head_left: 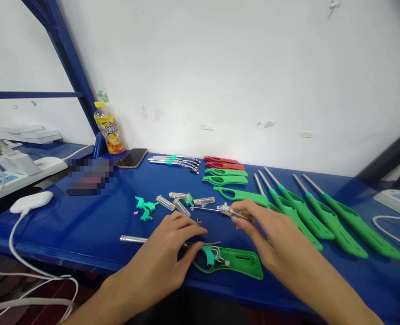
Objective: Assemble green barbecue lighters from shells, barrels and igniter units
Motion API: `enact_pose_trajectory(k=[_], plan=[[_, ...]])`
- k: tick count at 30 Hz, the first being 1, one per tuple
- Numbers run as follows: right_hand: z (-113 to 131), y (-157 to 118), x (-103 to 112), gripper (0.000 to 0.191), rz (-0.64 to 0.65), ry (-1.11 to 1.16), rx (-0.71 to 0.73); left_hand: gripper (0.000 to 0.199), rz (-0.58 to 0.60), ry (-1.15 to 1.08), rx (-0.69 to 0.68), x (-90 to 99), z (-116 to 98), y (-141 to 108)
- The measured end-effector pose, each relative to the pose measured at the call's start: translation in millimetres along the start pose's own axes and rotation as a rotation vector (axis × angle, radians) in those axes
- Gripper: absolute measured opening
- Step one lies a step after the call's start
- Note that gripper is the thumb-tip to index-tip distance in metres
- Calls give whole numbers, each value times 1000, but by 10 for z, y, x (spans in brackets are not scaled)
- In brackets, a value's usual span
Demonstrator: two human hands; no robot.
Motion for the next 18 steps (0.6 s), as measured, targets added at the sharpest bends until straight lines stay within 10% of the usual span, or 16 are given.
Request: enact_pose_trajectory(k=[18], plan=[[-78,-12,-287,8,193,2,16,30,97,22,-1,-99,32,-19]])
Point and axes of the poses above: each hand's wrist, its own y-axis towards the middle knuckle, its own x-axis out of the back of the hand, z = x × y, the point moved 10 cm from there along y, towards the middle knuckle, and after that the axes turned 12 degrees about y, right-handed, at the moved point
